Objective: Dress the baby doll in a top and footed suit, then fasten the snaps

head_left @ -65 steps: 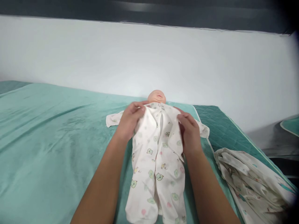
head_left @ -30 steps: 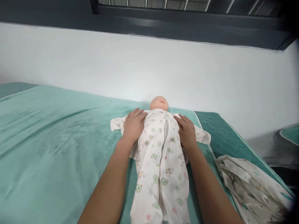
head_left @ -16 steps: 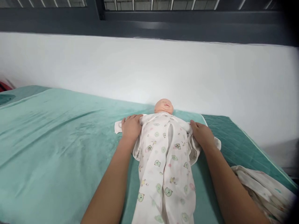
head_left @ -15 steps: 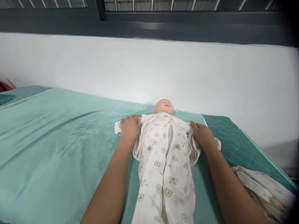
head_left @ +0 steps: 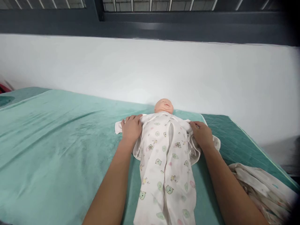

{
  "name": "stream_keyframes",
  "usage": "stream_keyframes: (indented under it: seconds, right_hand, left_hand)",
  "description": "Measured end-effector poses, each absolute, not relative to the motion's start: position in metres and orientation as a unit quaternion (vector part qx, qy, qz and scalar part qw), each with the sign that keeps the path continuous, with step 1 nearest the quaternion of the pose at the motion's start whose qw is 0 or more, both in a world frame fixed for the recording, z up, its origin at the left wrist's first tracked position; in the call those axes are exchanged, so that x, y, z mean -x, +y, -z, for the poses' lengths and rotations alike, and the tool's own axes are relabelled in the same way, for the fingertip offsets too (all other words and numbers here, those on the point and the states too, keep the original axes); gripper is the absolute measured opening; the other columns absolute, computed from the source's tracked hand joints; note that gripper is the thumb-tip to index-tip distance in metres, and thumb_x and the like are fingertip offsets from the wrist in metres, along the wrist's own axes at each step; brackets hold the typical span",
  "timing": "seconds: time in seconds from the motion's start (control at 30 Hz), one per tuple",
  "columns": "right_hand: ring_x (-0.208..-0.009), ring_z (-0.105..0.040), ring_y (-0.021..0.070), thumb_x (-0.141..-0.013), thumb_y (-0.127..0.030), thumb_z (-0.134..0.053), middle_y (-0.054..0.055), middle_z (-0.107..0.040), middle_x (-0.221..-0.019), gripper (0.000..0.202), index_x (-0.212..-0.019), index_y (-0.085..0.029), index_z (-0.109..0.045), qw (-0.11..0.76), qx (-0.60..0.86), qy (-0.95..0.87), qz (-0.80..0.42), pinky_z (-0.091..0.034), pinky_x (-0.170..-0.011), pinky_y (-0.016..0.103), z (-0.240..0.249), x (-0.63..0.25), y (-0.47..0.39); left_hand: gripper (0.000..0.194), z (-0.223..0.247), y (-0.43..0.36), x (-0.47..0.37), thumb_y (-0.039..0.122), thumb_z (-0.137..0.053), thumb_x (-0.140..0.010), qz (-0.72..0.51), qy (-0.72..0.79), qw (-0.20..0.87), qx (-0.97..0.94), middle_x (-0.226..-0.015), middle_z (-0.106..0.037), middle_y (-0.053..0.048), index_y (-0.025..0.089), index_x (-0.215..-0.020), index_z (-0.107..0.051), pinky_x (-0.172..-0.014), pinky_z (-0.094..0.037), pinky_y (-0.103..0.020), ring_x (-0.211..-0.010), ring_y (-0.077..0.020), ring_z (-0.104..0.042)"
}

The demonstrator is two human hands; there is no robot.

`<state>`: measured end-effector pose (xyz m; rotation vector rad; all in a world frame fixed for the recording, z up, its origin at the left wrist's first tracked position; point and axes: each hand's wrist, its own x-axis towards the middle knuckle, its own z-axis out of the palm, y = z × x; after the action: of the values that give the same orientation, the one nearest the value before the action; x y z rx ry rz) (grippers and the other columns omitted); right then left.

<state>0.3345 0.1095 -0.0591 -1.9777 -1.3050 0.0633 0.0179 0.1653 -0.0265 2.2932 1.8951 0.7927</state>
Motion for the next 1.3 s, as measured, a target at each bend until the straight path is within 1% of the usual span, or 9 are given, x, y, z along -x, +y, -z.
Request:
stream_keyframes:
  seconds: [0.2,0.33,0.43,0.5,0.63,0.67,0.97,1.2,1.3]
  right_hand:
    - [-0.106,-0.061,0.0252,-0.09,-0.041,-0.049,0.012,-0.07,-0.108,0.034,-0.094,-0.017,-0.073,0.46,0.692,-0.548,0.095,-0.043,-0.1,0.04,0.05,-0.318,0.103]
    - [-0.103,-0.063,0.0223,-0.092,-0.037,-0.051,0.007,-0.071,-0.107,0.026,-0.1,-0.021,-0.07,0.502,0.648,-0.572,0.036,-0.047,-0.094,0.038,0.015,-0.279,0.091]
    - [-0.107,-0.062,0.0218,-0.093,-0.036,-0.05,0.005,-0.069,-0.115,0.026,-0.111,-0.024,-0.066,0.426,0.604,-0.672,-0.057,-0.048,-0.092,0.036,-0.021,-0.235,0.1]
    - [-0.115,-0.058,0.0237,-0.093,-0.034,-0.049,0.006,-0.066,-0.124,0.03,-0.118,-0.025,-0.064,0.3,0.583,-0.752,-0.061,-0.046,-0.094,0.037,-0.039,-0.203,0.119]
    - [-0.108,-0.06,0.0284,-0.089,-0.028,-0.053,0.014,-0.063,-0.122,0.03,-0.115,-0.017,-0.062,0.003,0.59,-0.807,-0.02,-0.048,-0.081,0.037,-0.052,-0.15,0.164]
    - [-0.109,-0.059,0.0297,-0.088,-0.025,-0.054,0.015,-0.063,-0.121,0.029,-0.114,-0.016,-0.061,-0.024,0.592,-0.805,-0.017,-0.048,-0.079,0.037,-0.05,-0.141,0.173]
    - [-0.102,-0.063,0.0272,-0.077,-0.033,-0.071,0.014,-0.062,-0.121,0.052,-0.122,-0.019,-0.049,-0.067,0.594,-0.801,-0.025,-0.046,-0.072,0.032,-0.037,-0.14,0.184]
    - [-0.099,-0.063,0.028,-0.08,-0.03,-0.065,0.015,-0.061,-0.12,0.042,-0.118,-0.018,-0.052,-0.1,0.591,-0.801,-0.013,-0.045,-0.069,0.032,-0.047,-0.155,0.176]
    - [-0.1,-0.063,0.0283,-0.083,-0.038,-0.065,0.014,-0.061,-0.121,0.04,-0.116,-0.019,-0.055,-0.109,0.566,-0.817,-0.02,-0.045,-0.07,0.033,-0.043,-0.148,0.182]
  left_hand:
    - [0.042,0.027,0.164,-0.019,0.025,-0.038,-0.093,-0.272,0.617,0.032,-0.738,-0.129,-0.064,-0.003,0.034,-0.126,-0.062,-0.112,-0.029,-0.057,-0.124,-0.0284,-0.051]
    - [0.04,0.03,0.165,-0.019,0.023,-0.04,-0.093,-0.295,0.617,0.023,-0.729,-0.125,-0.066,-0.003,0.032,-0.124,-0.064,-0.111,-0.031,-0.053,-0.121,-0.0272,-0.053]
    - [0.039,0.032,0.165,-0.018,0.022,-0.041,-0.093,-0.303,0.618,0.018,-0.726,-0.123,-0.067,-0.003,0.031,-0.123,-0.064,-0.11,-0.032,-0.052,-0.119,-0.0269,-0.055]
    - [0.038,0.033,0.166,-0.018,0.022,-0.041,-0.093,-0.304,0.617,0.015,-0.726,-0.122,-0.067,-0.003,0.032,-0.123,-0.064,-0.109,-0.033,-0.051,-0.117,-0.0267,-0.055]
    - [0.037,0.032,0.167,-0.016,0.024,-0.042,-0.094,-0.298,0.616,0.012,-0.729,-0.121,-0.068,-0.002,0.033,-0.124,-0.063,-0.106,-0.035,-0.048,-0.115,-0.0269,-0.056]
    - [0.037,0.032,0.167,-0.015,0.024,-0.042,-0.094,-0.294,0.618,0.013,-0.729,-0.121,-0.068,-0.003,0.032,-0.123,-0.063,-0.105,-0.035,-0.048,-0.115,-0.0273,-0.056]
    - [0.035,0.03,0.169,-0.011,0.021,-0.043,-0.093,-0.29,0.626,0.017,-0.723,-0.119,-0.069,-0.003,0.03,-0.12,-0.063,-0.1,-0.038,-0.044,-0.112,-0.0262,-0.058]
    - [0.036,0.032,0.17,-0.006,0.016,-0.041,-0.092,-0.319,0.641,0.037,-0.697,-0.112,-0.071,-0.003,0.029,-0.116,-0.065,-0.093,-0.041,-0.038,-0.109,-0.0233,-0.061]
    - [0.037,0.032,0.17,-0.007,0.015,-0.04,-0.092,-0.313,0.645,0.035,-0.696,-0.111,-0.071,-0.003,0.029,-0.115,-0.065,-0.093,-0.04,-0.039,-0.109,-0.0238,-0.062]
